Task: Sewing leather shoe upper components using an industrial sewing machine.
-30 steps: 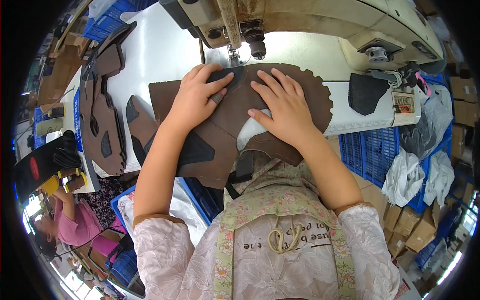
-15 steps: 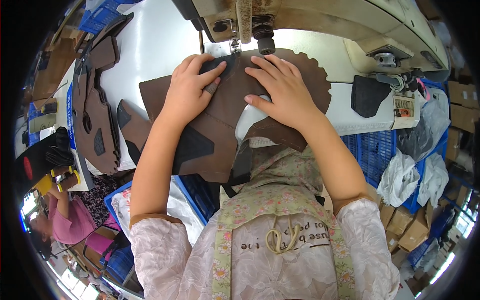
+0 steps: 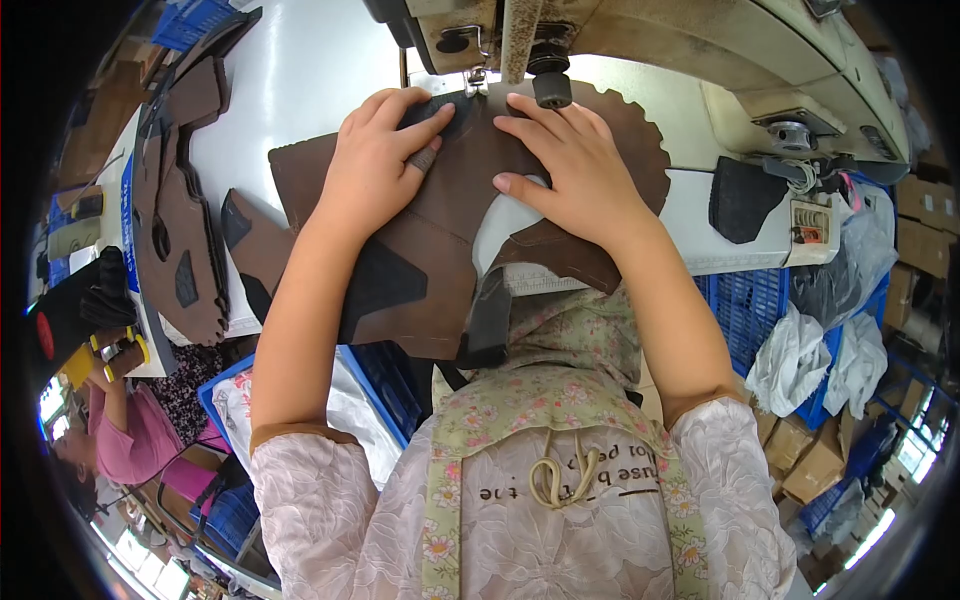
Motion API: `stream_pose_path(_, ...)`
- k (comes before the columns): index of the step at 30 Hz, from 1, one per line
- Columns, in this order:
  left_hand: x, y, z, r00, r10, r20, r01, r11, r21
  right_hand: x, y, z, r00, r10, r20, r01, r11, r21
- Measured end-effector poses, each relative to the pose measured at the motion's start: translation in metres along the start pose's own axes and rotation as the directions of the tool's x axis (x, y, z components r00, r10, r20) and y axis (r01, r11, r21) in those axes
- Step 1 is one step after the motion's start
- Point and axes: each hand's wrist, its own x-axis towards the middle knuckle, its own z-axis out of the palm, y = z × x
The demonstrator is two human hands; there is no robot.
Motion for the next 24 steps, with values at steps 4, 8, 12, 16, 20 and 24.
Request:
stream_pose_path(4,0.0014,-0.0003,0.0011,1.0,0.005,-0.013,-0.005,1.0,0.002,0.0017,0.0008,-0.002,1.0,0.002,0.0,-0.002,1.0,0.011)
stream_pose_path(8,0.0012,0.0002,0.0006,1.0,0.004,-0.012,-0.004,1.0,0.007,0.002,0.0003,-0.0031,1.0,0.007,0.012,-0.007,1.0,0.01)
stream_pose_path(12,0.0034,0.0029,-0.0029,1.0,0.007,0.003,-0.007,1.0,0.014,0.0022,-0.0006,-0.0052,1.0,0.014,0.011,-0.014,1.0,0.025)
stream_pose_path(16,0.0029,0.0052,-0.0047,0.999,0.012,0.03,-0.012,1.0,0.007,-0.0001,-0.0015,-0.0041,0.999,0.024,0.022,-0.024,1.0,0.018)
stream_pose_path(20,0.0039,0.0052,-0.0056,0.999,0.007,0.034,-0.007,1.0,0.004,0.0004,-0.0018,-0.0044,1.0,0.017,0.011,-0.018,1.0,0.015)
stream_pose_path(24,0.0051,0.0052,-0.006,0.999,0.017,0.031,-0.017,1.0,0.001,-0.0002,-0.003,-0.0065,0.999,0.027,0.02,-0.027,1.0,0.012)
